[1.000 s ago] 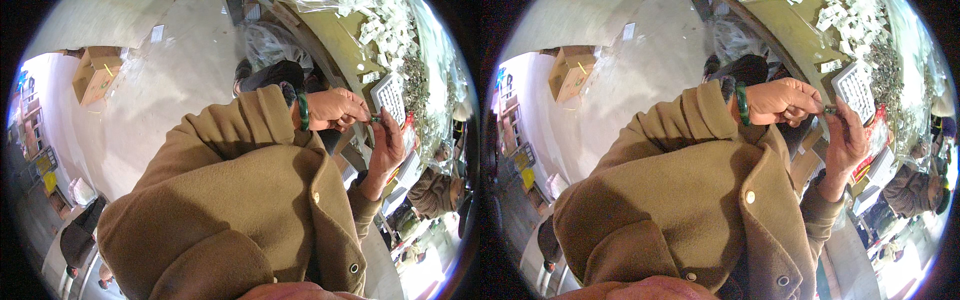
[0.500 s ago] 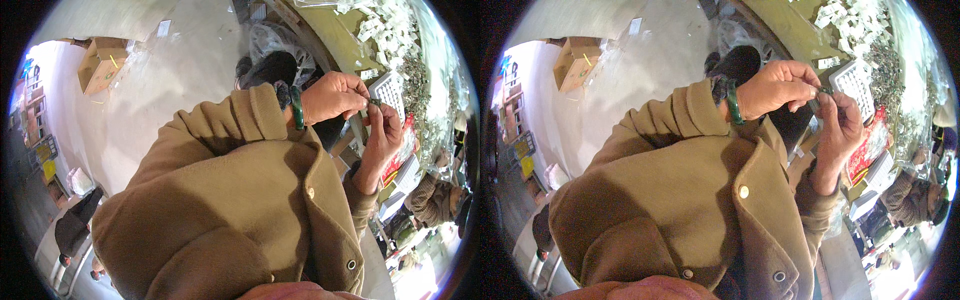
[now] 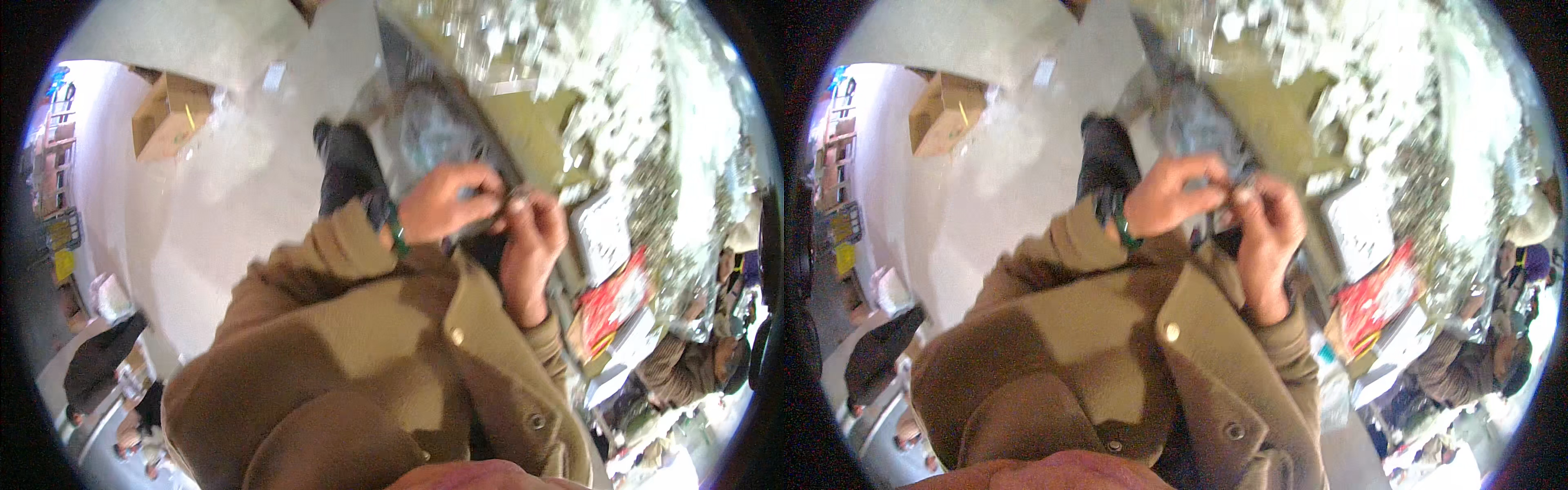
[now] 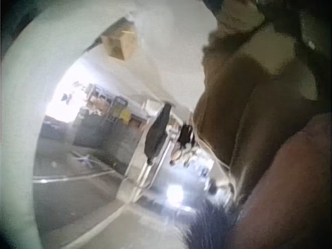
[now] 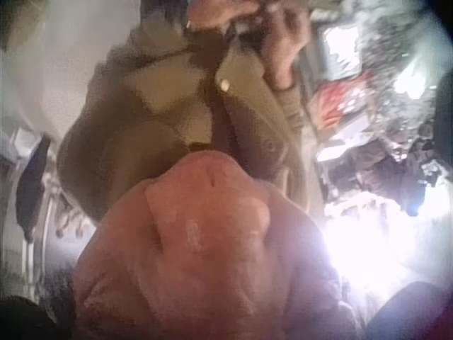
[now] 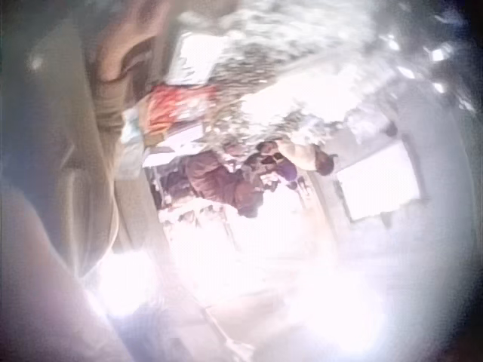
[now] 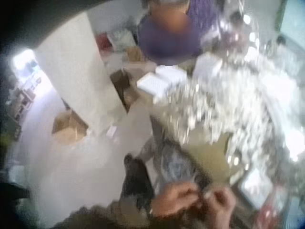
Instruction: The person repeatedly picks small white rectangular components and metallic parts from a tray, inserts the metallic parts into the white components, and places the assembled units back on the table. The person occasionally uses a small light source to illuminate the components during assembly.
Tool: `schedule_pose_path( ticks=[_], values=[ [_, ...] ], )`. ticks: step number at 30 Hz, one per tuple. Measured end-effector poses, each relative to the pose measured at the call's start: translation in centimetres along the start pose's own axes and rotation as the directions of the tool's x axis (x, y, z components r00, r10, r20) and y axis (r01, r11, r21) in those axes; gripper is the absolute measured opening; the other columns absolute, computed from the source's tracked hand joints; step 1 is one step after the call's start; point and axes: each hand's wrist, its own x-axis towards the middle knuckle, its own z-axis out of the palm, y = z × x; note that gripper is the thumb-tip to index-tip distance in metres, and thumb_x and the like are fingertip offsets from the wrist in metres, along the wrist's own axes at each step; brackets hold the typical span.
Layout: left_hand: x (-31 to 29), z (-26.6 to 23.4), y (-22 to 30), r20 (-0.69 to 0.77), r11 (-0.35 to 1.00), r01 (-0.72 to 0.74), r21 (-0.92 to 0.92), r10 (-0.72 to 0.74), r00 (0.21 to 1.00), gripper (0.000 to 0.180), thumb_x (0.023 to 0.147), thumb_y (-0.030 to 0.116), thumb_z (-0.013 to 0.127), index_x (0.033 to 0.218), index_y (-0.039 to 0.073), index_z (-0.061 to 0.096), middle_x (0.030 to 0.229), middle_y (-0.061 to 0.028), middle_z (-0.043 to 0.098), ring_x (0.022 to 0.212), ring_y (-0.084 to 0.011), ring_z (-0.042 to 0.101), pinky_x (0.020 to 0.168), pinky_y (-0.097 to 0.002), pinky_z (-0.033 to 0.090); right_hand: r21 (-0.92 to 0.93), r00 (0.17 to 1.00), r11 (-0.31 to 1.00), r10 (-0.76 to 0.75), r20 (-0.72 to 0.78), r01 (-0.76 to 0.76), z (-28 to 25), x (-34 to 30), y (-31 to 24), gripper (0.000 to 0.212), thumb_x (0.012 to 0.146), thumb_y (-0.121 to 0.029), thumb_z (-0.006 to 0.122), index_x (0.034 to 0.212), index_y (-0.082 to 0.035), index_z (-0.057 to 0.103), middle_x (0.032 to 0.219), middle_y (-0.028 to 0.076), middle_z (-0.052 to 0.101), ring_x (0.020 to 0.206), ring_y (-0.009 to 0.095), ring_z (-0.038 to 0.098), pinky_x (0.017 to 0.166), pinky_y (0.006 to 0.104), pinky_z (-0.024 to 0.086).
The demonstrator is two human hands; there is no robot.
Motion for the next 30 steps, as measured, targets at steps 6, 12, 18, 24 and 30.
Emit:
schedule_pose_path(
  ticks=[6, 12, 18, 24, 30],
  values=[
    [0.6, -3.5, -0.6, 0.009, 0.999, -0.024, 0.029, 0.023, 1.0, 0.011, 0.081, 0.002, 0.068, 0.091, 0.001, 0.063, 0.11, -0.0106, 0.06, 0.103, -0.0212, 0.058, 0.09, -0.0343, 0.045, 0.139, 0.987, 0.981, 0.123, 0.106, -0.137, 2.4, 2.4, 0.2, 0.006, 0.09, -0.001, 0.061, 0.094, -0.001, 0.058, 0.087, 0.009, 0.067, 0.075, 0.013, 0.065, 0.063, 0.0271, 0.056],
    [1.3, -3.0, -2.2, 0.041, 0.999, 0.035, 0.003, -0.036, 0.999, 0.025, 0.084, 0.002, 0.065, 0.109, 0.001, 0.061, 0.109, -0.0087, 0.063, 0.099, -0.0168, 0.061, 0.086, -0.0298, 0.049, 0.113, 0.993, 0.99, 0.078, 0.085, -0.087, 1.8, 2.8, 0.5, 0.006, 0.091, -0.001, 0.06, 0.093, -0.003, 0.056, 0.083, 0.003, 0.06, 0.069, 0.009, 0.058, 0.063, 0.0247, 0.05],
    [2.0, 1.0, -1.2, 0.125, 0.93, 0.258, -0.261, -0.233, 0.964, 0.028, 0.086, 0.003, 0.062, 0.114, 0.001, 0.059, 0.103, -0.0073, 0.068, 0.094, -0.0091, 0.062, 0.08, -0.0271, 0.051, 0.019, 0.999, 1.0, -0.016, -0.033, 0.017, -0.6, 1.0, -0.5, 0.008, 0.091, -0.003, 0.061, 0.092, -0.003, 0.053, 0.077, -0.001, 0.052, 0.063, 0.006, 0.049, 0.055, 0.0216, 0.04],
    [2.6, 2.9, 1.7, 0.247, 0.959, 0.177, 0.22, -0.23, 0.941, 0.015, 0.085, 0.005, 0.063, 0.098, 0.0, 0.067, 0.088, -0.01, 0.071, 0.08, -0.0116, 0.066, 0.072, -0.0283, 0.052, -0.116, 0.982, 0.982, -0.16, -0.096, 0.149, -3.4, -1.8, -1.0, 0.009, 0.09, -0.005, 0.063, 0.092, -0.001, 0.055, 0.078, -0.002, 0.053, 0.069, 0.004, 0.047, 0.06, 0.0202, 0.041],
    [7.8, 2.9, 3.0, 0.145, 0.962, 0.061, 0.267, -0.103, 0.984, 0.019, 0.09, 0.016, 0.063, 0.101, 0.0, 0.068, 0.085, -0.0093, 0.071, 0.078, -0.015, 0.067, 0.07, -0.0278, 0.052, -0.076, 0.978, 0.978, -0.198, -0.07, 0.193, -4.7, -2.8, -1.2, 0.011, 0.088, -0.007, 0.064, 0.09, -0.001, 0.055, 0.077, 0.001, 0.054, 0.069, 0.007, 0.05, 0.063, 0.0226, 0.043]
  ],
)
